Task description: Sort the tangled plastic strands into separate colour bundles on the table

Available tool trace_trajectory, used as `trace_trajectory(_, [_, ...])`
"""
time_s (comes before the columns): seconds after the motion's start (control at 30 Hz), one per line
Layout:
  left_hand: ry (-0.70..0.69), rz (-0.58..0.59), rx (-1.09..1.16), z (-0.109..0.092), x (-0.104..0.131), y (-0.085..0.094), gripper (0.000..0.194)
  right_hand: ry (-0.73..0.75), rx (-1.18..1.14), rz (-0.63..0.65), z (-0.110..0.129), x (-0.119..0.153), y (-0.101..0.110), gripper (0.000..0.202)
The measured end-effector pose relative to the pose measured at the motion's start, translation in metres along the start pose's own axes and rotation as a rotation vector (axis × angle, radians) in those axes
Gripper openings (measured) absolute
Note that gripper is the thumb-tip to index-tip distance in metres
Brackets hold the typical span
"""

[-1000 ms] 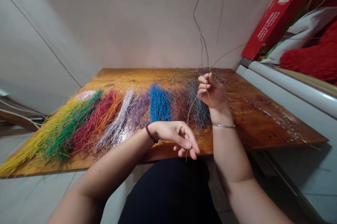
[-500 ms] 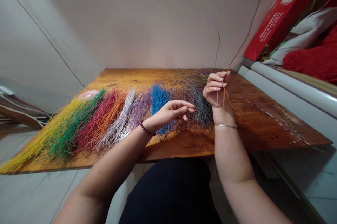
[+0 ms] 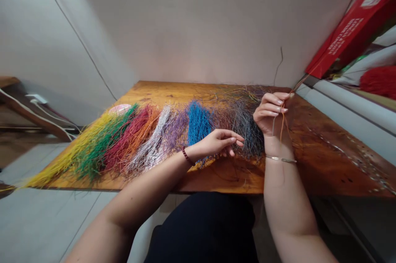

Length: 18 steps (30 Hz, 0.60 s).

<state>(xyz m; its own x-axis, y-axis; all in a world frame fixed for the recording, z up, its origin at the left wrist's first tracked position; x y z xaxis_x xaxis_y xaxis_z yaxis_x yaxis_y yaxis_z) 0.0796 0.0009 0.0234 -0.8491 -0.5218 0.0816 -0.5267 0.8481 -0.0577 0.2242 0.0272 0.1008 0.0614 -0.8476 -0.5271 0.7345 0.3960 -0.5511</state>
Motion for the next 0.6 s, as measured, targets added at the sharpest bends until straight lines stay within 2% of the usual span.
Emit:
trace_trajectory(0.1, [0.047,0.024,0.013,0.003,0.001,-0.003,0.034,-0.004,0.138,-0.115,0.001,0.002,0.003,0.025])
trace_trajectory(0.2, [0.063,0.066,0.014,0.005,0.002,-0.007,0.033,-0.075,0.288,-0.234,-0.003,0.003,0.001,0.023])
trace_trajectory(0.3, [0.039,0.124,-0.011,0.004,0.003,-0.014,0.041,-0.190,0.356,-0.244,-0.014,0.001,-0.006,0.020])
trace_trajectory(0.37, [-0.008,0.094,-0.080,0.000,0.005,-0.015,0.047,-0.250,0.378,-0.250,-0.022,-0.001,-0.005,0.019])
trace_trajectory(0.47, [-0.151,-0.056,-0.311,-0.014,0.013,-0.007,0.041,-0.294,0.385,-0.266,-0.030,-0.002,0.002,0.019])
trace_trajectory(0.53, [-0.264,-0.228,-0.506,-0.027,0.020,0.004,0.028,-0.310,0.395,-0.245,-0.034,-0.002,0.003,0.021])
trace_trajectory(0.6, [-0.341,-0.450,-0.609,-0.039,0.027,0.021,0.019,-0.333,0.425,-0.220,-0.041,-0.003,0.001,0.023])
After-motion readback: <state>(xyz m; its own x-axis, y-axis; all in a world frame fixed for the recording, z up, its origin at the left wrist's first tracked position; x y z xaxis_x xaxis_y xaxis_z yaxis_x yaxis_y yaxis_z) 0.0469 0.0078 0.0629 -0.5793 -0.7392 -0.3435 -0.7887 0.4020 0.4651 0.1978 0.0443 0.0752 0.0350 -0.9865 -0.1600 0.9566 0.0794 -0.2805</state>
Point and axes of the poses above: each hand's wrist, its own x-axis away from the middle knuckle, its own y-axis out of the back of the hand, z = x × y, the point moved 7 cm from there along -x, towards the middle knuckle, and after that the axes turned 4 degrees about y, right-handed, at the moved point
